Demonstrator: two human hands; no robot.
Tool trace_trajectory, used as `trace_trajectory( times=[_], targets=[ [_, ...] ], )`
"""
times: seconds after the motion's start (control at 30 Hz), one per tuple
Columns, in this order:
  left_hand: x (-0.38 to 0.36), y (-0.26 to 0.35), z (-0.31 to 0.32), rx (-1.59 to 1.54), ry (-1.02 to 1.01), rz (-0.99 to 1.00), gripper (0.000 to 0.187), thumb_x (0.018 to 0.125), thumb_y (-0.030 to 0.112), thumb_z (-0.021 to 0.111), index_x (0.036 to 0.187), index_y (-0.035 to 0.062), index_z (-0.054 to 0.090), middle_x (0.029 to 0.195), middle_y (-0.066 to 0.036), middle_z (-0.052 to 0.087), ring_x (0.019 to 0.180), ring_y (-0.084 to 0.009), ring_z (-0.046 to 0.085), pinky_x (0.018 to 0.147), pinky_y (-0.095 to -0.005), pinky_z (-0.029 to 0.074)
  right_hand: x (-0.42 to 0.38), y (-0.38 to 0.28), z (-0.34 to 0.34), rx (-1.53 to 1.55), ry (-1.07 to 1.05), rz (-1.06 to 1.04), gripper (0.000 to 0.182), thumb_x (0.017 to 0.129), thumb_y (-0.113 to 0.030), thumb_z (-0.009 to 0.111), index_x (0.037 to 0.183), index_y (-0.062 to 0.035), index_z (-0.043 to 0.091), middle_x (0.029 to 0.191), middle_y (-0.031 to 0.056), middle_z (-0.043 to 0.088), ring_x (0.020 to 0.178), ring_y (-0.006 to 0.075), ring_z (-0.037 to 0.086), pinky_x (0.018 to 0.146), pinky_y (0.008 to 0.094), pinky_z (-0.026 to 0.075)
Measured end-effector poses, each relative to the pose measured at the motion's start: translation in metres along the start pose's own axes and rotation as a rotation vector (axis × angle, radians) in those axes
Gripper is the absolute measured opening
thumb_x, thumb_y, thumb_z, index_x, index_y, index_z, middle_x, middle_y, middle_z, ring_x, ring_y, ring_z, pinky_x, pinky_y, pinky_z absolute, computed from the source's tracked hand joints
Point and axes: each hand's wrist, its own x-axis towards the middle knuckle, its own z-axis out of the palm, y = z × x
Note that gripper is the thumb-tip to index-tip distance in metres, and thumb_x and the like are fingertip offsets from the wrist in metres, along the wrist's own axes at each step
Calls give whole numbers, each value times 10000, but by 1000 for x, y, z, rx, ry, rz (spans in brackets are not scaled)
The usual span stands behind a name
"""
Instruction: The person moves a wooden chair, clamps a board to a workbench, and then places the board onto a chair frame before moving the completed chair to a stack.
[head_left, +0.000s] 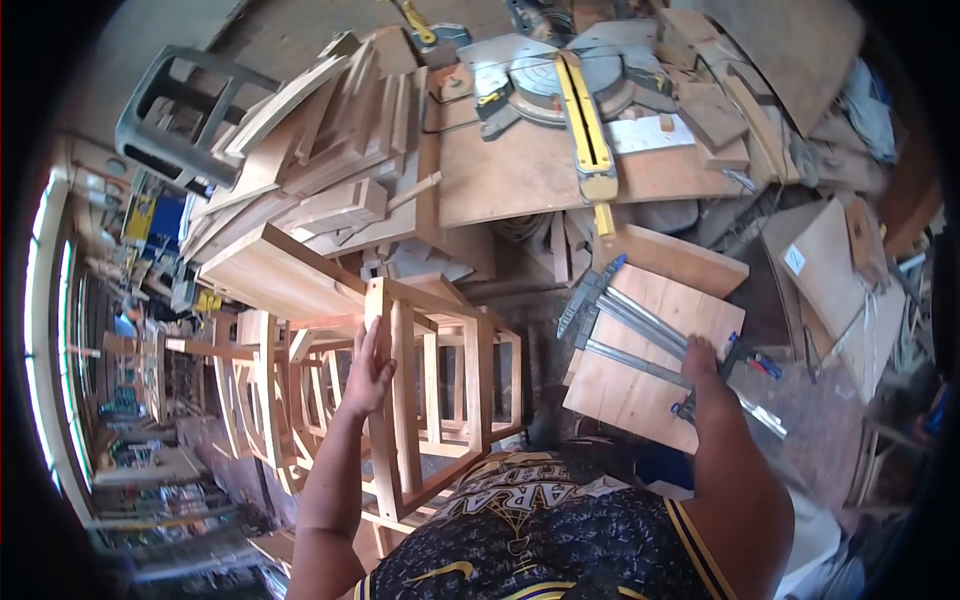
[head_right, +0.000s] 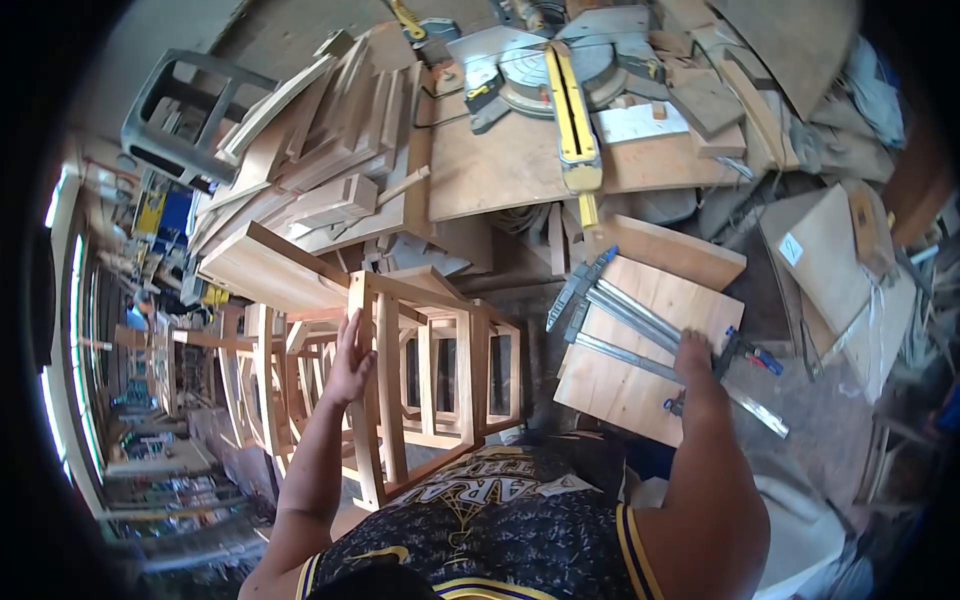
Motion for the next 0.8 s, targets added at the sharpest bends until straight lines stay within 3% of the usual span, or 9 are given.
trace_trajectory(
  times=[0.07, 0.2, 0.23, 0.37, 0.43, 0.57, 0.67, 0.8],
  targets=[
    [-10, -2, 2, 39, 7, -8, 745, 776, -74, 540, 1416, 118, 212, 1437, -238, 158, 1361, -366, 124, 1094, -401, 209, -2, 0, -15, 122, -266, 9, 346, 771, -50, 530, 1112, -13, 483, 1123, 219, 551, 1065, 360, 538, 913, 431, 424],
    [-12, -6, 3, 92, 16, 43, 754, 766, -81, 545, 1414, 136, 225, 1430, -240, 174, 1354, -377, 138, 1089, -397, 226, -11, 3, -1, 145, -170, -57, 311, 769, -48, 538, 1074, -2, 495, 1058, 238, 578, 998, 393, 568, 868, 427, 460],
    [-13, 1, 4, 22, 33, -33, 752, 758, -104, 530, 1410, 128, 237, 1431, -239, 170, 1356, -373, 136, 1092, -389, 221, -17, -2, -5, 157, -194, -18, 308, 772, -55, 540, 1073, -5, 495, 1068, 237, 574, 1012, 386, 564, 879, 426, 454],
    [-15, -6, 5, -103, 35, -29, 753, 747, -134, 507, 1405, 135, 257, 1436, -236, 155, 1359, -358, 139, 1093, -380, 221, -43, -15, -28, 156, -268, 80, 330, 769, -88, 565, 1080, -10, 489, 1077, 229, 574, 1029, 376, 561, 895, 424, 444],
    [-18, -9, 7, -12, 61, 1, 748, 750, -130, 503, 1404, 141, 262, 1435, -228, 164, 1360, -344, 147, 1083, -391, 242, -48, -17, -36, 138, -273, 124, 346, 755, -100, 582, 1078, -18, 489, 1077, 221, 575, 1035, 373, 556, 900, 422, 439],
    [-22, -13, 9, -167, 53, 24, 706, 765, -98, 481, 1399, 142, 286, 1436, -197, 190, 1361, -321, 152, 1089, -393, 215, -46, -20, -45, 179, -312, 95, 318, 745, -96, 551, 1049, -15, 501, 1067, 220, 578, 1032, 376, 552, 888, 429, 441],
    [-24, -9, 8, -122, 44, 37, 689, 764, -104, 470, 1396, 92, 276, 1435, -176, 197, 1367, -291, 150, 1103, -369, 171, -43, -27, -46, 189, -363, 100, 333, 741, -95, 541, 1062, -18, 497, 1060, 227, 582, 1029, 377, 554, 880, 435, 443],
    [-36, -6, 9, -103, 48, -28, 667, 784, -74, 485, 1395, 86, 273, 1453, -172, 165, 1362, -300, 173, 1093, -383, 207, -41, -33, -47, 244, -378, 23, 341, 711, -109, 575, 1027, -10, 494, 986, 236, 596, 956, 390, 578, 817, 440, 464]
  ],
)
